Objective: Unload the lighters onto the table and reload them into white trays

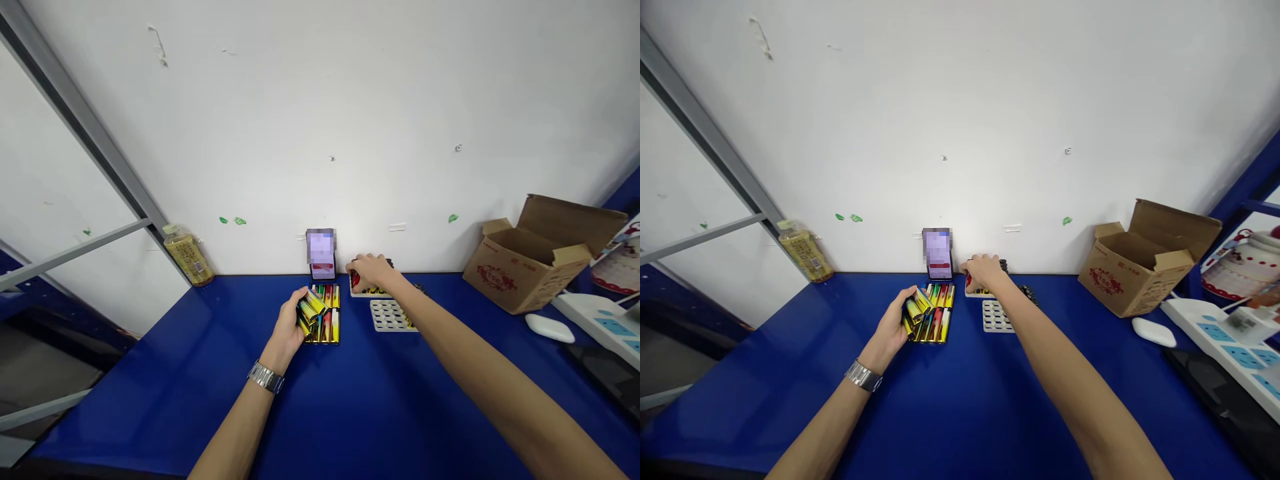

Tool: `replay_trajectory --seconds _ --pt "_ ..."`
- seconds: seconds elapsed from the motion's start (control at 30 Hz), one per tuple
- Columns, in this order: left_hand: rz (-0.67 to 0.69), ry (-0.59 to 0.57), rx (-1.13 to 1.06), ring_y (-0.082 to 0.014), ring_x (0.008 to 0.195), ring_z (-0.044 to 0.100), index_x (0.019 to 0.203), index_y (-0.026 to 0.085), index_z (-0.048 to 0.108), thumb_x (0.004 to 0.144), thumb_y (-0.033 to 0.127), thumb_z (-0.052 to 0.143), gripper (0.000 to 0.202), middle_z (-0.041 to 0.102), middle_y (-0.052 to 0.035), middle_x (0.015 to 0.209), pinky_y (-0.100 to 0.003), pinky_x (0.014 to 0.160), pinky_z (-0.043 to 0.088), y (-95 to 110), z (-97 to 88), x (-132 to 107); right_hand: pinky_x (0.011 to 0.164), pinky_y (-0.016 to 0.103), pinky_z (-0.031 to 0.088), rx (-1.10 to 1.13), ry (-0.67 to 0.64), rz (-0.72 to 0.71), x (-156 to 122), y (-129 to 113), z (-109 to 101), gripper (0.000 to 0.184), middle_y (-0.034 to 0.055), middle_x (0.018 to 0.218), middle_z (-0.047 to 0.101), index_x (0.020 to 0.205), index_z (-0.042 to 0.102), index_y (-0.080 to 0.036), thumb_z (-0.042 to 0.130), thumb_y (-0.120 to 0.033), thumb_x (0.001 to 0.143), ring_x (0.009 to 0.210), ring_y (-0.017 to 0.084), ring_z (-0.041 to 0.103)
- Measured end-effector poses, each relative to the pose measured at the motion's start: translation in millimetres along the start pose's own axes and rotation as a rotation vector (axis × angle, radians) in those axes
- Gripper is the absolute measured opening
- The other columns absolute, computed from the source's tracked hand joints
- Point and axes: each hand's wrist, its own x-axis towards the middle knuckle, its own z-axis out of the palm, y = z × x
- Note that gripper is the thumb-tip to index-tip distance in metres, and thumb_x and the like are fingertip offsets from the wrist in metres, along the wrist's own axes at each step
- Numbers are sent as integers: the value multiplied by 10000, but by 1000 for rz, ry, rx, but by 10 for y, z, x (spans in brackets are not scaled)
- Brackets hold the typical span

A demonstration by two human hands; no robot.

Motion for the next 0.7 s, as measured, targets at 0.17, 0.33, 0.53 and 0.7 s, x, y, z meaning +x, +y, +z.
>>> replay_trajectory --seconds 0.17,0.33,0.53,0.7 --pt "-4 -25 17 -168 599 687 761 130 612 779 183 640 62 704 -58 692 -289 617 600 4 -19 0 769 468 431 -3 -36 18 -91 209 6 420 121 1118 607 1030 642 -269 723 -395 638 1006 342 567" --pt "-3 -23 24 -176 591 688 752 135 606 773 188 646 70 705 -58 685 -298 603 598 8 -25 2 778 490 425 18 -48 72 -184 434 27 411 124 1096 607 1000 647 -260 736 -336 606 992 353 567" --pt "-12 -15 -5 -155 578 677 735 142 592 774 178 648 77 688 -35 668 -278 606 594 11 -34 30 807 512 414 -17 -144 164 -223 555 -2 481 125 1081 617 1010 651 -269 790 -346 556 1005 364 555" --pt "-27 0 -14 -148 574 665 746 132 600 783 182 643 76 673 -33 661 -273 598 587 25 -31 31 867 500 357 -73 78 93 -211 338 -43 665 171 1184 573 1285 555 -290 691 -570 697 1097 396 496"
